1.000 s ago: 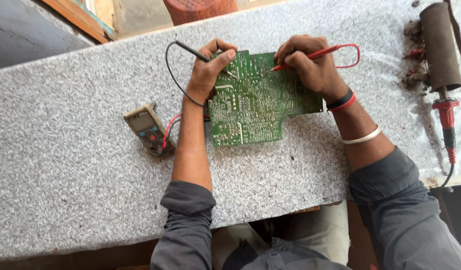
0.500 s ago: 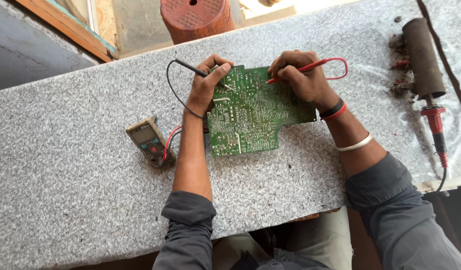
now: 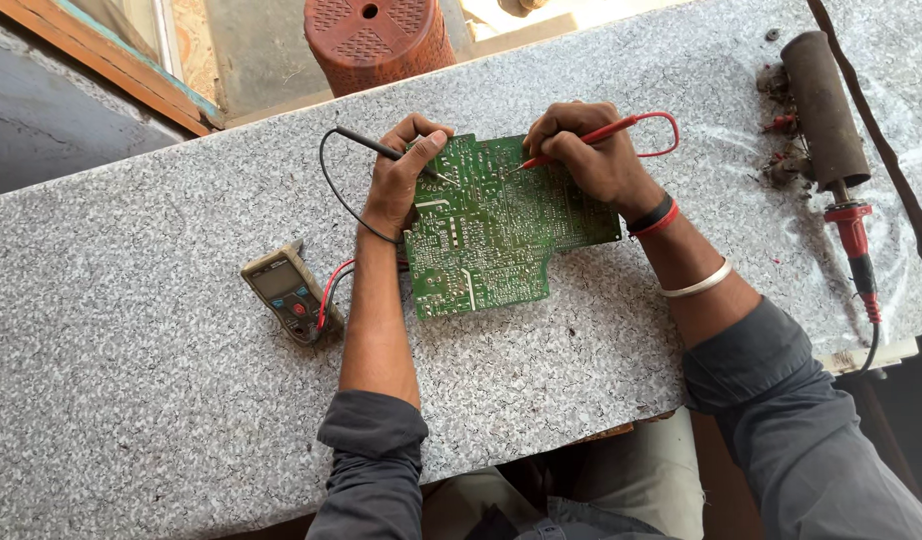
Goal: The person holds a green printed circuit board on a stone workbench and probes its solder points with the red and black leads of a multimeter, repositioning the board and moving the probes to different points to test the board.
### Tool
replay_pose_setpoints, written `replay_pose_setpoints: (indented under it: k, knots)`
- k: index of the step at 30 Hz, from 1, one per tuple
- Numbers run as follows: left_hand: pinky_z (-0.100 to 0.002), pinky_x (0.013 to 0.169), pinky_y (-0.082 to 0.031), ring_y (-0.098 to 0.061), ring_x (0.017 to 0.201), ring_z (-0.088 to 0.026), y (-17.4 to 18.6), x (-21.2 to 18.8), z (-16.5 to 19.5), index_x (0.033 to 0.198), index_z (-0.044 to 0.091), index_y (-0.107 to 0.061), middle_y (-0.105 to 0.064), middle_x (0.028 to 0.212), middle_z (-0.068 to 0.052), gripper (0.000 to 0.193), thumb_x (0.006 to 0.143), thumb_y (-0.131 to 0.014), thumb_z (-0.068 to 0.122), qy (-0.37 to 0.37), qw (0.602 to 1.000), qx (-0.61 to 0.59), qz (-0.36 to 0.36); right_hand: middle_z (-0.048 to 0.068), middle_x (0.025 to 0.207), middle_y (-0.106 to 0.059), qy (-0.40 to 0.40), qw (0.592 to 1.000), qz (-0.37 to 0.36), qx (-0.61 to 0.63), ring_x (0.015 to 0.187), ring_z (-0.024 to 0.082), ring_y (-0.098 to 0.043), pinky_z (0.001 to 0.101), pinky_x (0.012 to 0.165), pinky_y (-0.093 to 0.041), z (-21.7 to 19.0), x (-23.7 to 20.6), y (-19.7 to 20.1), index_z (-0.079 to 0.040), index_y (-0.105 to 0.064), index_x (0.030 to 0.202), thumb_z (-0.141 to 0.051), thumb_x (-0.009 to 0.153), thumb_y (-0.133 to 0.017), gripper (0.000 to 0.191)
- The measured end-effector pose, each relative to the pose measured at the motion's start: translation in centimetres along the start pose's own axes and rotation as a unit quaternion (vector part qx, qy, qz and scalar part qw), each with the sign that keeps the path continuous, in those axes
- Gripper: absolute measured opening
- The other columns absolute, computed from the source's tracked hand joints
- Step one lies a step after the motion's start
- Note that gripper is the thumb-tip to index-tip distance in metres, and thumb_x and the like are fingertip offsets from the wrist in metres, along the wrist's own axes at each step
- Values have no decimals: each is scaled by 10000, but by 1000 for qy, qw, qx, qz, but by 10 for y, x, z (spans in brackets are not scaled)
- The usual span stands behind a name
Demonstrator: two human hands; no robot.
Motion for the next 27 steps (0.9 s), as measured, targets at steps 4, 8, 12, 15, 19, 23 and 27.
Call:
replay_pose_setpoints:
  k: [4,8,12,15,19,23,27]
  knots:
    - [-193,655,-477,-592,722,-25,-1,1,-3,1009,47,-688,-671,854,13,183,983,-722,225,10,1000,-17,-2,121,879,-741,5,1000,-2,-11,732,159,-666,314,661,-552,1,0,1,26,-695,879,-115,880,-516,228]
    - [-194,686,-486,-592,756,-29,-2,3,-1,1031,41,-692,-669,879,9,204,996,-725,239,-5,1000,18,0,123,877,-741,12,1000,-2,-13,730,159,-674,309,653,-556,1,1,4,26,-700,884,-116,884,-517,232]
    - [-205,705,-524,-621,783,-39,-2,4,-5,1023,63,-674,-685,905,3,208,989,-713,265,-9,999,38,-9,122,869,-741,14,1000,0,-2,708,156,-669,304,632,-548,2,-1,5,27,-706,881,-108,886,-513,236]
    - [-211,612,-518,-618,702,-48,0,6,-16,994,87,-658,-674,845,6,214,955,-708,291,1,999,47,-11,132,912,-738,23,999,4,28,779,165,-674,313,719,-562,2,-5,6,42,-694,899,-85,903,-513,222]
    - [-208,601,-463,-555,700,-39,10,11,-25,1008,86,-664,-631,827,25,229,979,-723,305,-16,998,59,-17,152,893,-724,70,997,-17,-25,749,176,-655,299,709,-552,0,-6,0,57,-684,902,-66,936,-536,195]
    - [-225,720,-487,-579,794,-36,16,13,-28,1020,97,-680,-678,886,27,217,999,-725,308,-50,996,75,-22,151,949,-725,96,995,-16,-19,815,182,-666,296,783,-560,3,-8,0,62,-683,899,-39,955,-519,201]
    - [-262,822,-457,-556,879,-56,22,15,-26,997,103,-698,-686,946,26,225,998,-718,327,-76,991,113,-10,151,969,-732,87,996,-10,-12,796,162,-666,280,750,-555,11,-7,-1,64,-675,895,-26,964,-502,207]
Point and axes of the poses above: each hand's wrist, its own x-axis towards the middle knuckle, its own y-axis out of the back of the hand, z = x × y, the point moved 9 cm from there along x, towards the middle knuckle
